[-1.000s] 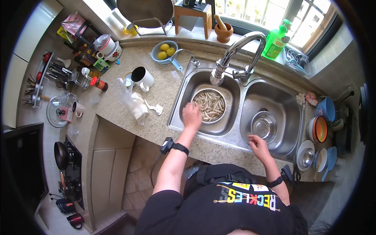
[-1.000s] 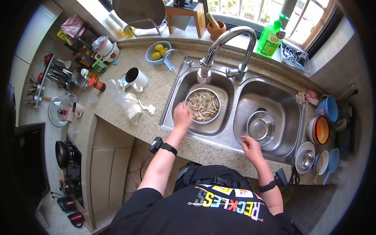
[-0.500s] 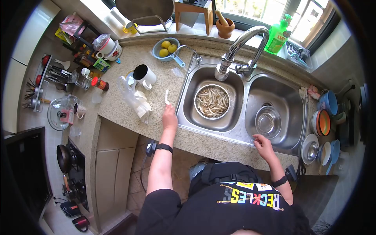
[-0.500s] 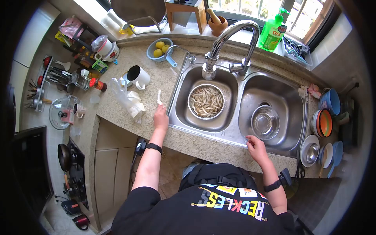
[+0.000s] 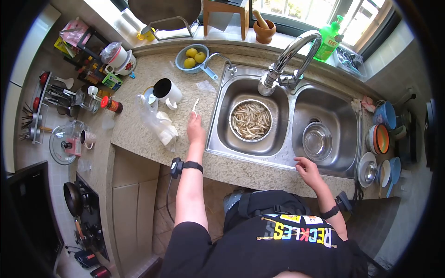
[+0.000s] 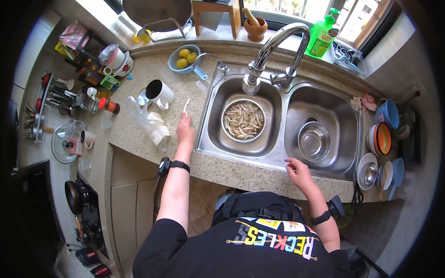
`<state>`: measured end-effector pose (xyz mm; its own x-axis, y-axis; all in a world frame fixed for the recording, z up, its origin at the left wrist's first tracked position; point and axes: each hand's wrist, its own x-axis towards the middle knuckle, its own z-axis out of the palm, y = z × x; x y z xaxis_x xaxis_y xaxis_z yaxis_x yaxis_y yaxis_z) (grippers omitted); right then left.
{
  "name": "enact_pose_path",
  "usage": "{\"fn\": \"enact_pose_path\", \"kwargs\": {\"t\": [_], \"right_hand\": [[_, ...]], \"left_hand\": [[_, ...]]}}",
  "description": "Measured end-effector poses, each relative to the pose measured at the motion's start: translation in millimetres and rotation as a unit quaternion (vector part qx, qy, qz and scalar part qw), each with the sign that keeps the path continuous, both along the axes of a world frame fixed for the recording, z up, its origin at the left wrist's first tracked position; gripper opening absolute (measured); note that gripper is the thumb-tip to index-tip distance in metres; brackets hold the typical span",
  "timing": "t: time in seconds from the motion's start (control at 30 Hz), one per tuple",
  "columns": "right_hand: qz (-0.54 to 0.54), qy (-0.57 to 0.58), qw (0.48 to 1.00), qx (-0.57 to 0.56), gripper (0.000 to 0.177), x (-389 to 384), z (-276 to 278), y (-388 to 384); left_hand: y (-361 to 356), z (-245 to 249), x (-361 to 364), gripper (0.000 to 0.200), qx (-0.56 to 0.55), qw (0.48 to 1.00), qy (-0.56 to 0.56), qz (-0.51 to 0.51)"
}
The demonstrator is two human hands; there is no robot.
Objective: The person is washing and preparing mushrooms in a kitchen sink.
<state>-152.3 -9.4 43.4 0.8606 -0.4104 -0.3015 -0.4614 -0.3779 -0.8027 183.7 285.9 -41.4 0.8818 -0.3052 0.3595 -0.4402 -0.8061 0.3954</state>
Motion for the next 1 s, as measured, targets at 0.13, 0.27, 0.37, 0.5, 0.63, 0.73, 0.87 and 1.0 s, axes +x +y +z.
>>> {"fn": "enact_pose_path", "kwargs": {"t": [0.13, 0.27, 0.37, 0.5, 0.63, 0.73, 0.87, 1.0], "right_hand": [[0.004, 0.000, 1.000, -0.016, 0.025, 3, 3, 4], [-0.002, 0.006, 1.000, -0.011, 0.025, 6, -1, 5], [0.025, -0.003, 1.000, -0.018, 0.025, 14, 0, 12], [0.074, -0.003, 0.997, -0.032, 0.024, 29, 13, 25], [0.081, -0.015, 0.996, -0.026, 0.024, 27, 20, 28], [0.069, -0.021, 0.997, -0.018, 0.024, 12, 17, 22], [0.055, -0.006, 0.998, -0.001, 0.023, -18, 16, 14], [0.020, -0.023, 0.999, 0.021, 0.023, -69, 17, 4]], "left_hand": [[10, -5, -47, 0.030, 0.002, 0.993, 0.025, -0.117], [48, 20, -111, 0.042, -0.089, 0.980, 0.075, -0.160], [75, 45, -120, 0.040, -0.065, 0.995, 0.040, -0.065], [105, 16, -108, 0.040, -0.034, 0.998, 0.055, -0.009], [97, -1, -129, 0.041, 0.025, 0.999, 0.012, -0.046], [70, -2, -159, 0.041, 0.047, 0.997, 0.008, -0.054], [22, 0, -198, 0.043, 0.021, 0.990, 0.018, -0.139], [-47, 3, -250, 0.043, 0.013, 0.966, 0.023, -0.256]]}}
